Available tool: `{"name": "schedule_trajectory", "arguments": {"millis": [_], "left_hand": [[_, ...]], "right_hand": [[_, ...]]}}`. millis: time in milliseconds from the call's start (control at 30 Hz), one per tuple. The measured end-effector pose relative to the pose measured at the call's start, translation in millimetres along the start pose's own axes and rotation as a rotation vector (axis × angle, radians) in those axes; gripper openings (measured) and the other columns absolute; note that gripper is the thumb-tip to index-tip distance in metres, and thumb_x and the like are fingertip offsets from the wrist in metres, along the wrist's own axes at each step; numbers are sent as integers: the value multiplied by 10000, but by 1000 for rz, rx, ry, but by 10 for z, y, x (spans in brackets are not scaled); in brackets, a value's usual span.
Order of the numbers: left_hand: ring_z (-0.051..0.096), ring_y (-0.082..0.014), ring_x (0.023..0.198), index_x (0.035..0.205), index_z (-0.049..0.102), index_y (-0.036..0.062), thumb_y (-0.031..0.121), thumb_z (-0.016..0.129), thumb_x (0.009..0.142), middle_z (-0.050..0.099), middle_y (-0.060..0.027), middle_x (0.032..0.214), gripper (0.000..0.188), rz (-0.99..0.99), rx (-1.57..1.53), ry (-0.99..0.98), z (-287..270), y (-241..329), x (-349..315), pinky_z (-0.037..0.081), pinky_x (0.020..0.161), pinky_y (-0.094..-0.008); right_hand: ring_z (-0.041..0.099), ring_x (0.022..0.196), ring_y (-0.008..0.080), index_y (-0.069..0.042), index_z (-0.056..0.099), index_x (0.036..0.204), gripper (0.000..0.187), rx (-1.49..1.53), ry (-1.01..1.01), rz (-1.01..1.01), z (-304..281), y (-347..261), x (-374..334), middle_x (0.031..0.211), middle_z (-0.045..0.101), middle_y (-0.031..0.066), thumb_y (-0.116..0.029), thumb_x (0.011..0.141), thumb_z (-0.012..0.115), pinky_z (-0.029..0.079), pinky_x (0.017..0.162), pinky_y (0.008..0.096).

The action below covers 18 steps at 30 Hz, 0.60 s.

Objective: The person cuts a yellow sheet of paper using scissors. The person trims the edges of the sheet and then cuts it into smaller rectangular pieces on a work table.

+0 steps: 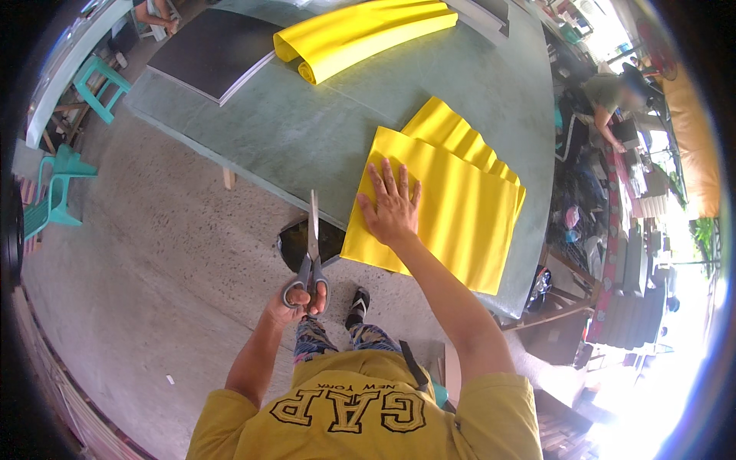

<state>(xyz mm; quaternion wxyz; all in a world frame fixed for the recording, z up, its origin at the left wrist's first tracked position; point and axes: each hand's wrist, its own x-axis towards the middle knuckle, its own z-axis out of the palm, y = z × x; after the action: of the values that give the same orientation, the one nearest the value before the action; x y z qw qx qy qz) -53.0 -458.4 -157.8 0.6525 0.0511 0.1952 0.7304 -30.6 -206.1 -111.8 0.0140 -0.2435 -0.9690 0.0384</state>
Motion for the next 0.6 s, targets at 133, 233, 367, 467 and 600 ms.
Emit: {"name": "schedule_trajectory", "arguments": {"millis": [133, 233, 367, 467, 600], "left_hand": [[543, -117, 654, 950, 555, 23, 281, 766, 656, 596, -77, 778, 444, -108, 145, -27, -4, -93, -170, 400, 558, -216], [539, -102, 663, 952, 555, 32, 328, 760, 665, 596, -69, 792, 460, -161, 148, 21, 60, -148, -333, 368, 536, -205], [546, -119, 693, 1000, 539, 33, 346, 752, 625, 596, -65, 831, 532, -130, 53, -1, 88, -253, -520, 375, 563, -220], [555, -146, 767, 1039, 522, 28, 311, 738, 585, 594, -79, 886, 577, -180, 43, -25, 88, -319, -621, 400, 635, -239], [569, -172, 821, 1050, 514, 20, 338, 770, 570, 594, -96, 930, 629, -293, 140, -121, 54, -411, -612, 437, 709, -260]], "right_hand": [[181, 1321, 326, -199, 342, 1339, 537, 40, 119, -43, 9, 31, -11, 1424, 254, 86, -445, 867, 416, 119, 1046, 537], [307, 1233, 319, -169, 447, 1255, 467, 184, 215, -128, -3, 95, -54, 1311, 388, 98, -346, 830, 524, 231, 1002, 501], [433, 1081, 298, -139, 528, 1150, 491, 239, 56, -335, -348, -37, -316, 1143, 490, 82, -313, 714, 675, 363, 910, 436], [441, 1087, 301, -133, 524, 1153, 577, 170, -85, -367, -510, -86, -550, 1154, 486, 78, -357, 657, 719, 373, 921, 431], [437, 1120, 300, -114, 521, 1159, 615, 247, -189, -349, -504, 59, -552, 1190, 483, 82, -357, 636, 738, 385, 939, 413]]}}
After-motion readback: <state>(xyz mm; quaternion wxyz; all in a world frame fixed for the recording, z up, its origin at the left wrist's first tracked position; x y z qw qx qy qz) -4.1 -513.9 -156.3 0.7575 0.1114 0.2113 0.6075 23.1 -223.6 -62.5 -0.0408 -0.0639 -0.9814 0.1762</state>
